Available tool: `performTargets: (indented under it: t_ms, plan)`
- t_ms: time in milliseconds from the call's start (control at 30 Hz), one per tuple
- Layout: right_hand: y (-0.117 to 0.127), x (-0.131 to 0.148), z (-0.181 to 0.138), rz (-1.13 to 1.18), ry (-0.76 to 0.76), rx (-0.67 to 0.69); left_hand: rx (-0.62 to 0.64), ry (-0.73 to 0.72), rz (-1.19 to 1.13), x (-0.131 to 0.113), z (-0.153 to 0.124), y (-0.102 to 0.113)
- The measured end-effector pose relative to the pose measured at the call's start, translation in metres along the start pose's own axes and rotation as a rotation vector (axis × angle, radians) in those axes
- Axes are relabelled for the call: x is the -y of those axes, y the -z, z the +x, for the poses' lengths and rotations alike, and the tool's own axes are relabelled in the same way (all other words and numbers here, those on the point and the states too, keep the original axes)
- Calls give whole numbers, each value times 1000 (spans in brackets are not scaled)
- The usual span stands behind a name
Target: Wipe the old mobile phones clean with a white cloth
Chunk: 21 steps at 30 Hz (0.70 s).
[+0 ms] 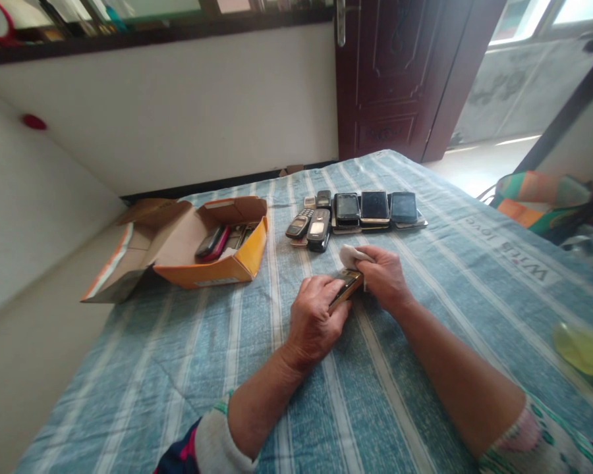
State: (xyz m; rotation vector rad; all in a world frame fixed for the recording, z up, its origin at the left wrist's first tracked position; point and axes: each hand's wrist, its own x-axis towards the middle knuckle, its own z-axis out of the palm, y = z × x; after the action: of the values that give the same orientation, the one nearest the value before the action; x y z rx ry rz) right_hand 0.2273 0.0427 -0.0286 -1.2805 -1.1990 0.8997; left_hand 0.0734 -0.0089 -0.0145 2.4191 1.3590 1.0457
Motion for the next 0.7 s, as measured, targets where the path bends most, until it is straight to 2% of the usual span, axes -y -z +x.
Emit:
performTargets:
  t_ms: [267, 567, 700]
  plan:
    - [0, -3, 0, -12, 30, 0, -9, -9, -13, 2, 1, 1]
    - [-1, -5, 0, 33, 16, -8, -64, 190, -189, 13, 8, 6]
    - [-1, -6, 0, 24, 18, 0, -81, 234, -208, 15, 10, 7]
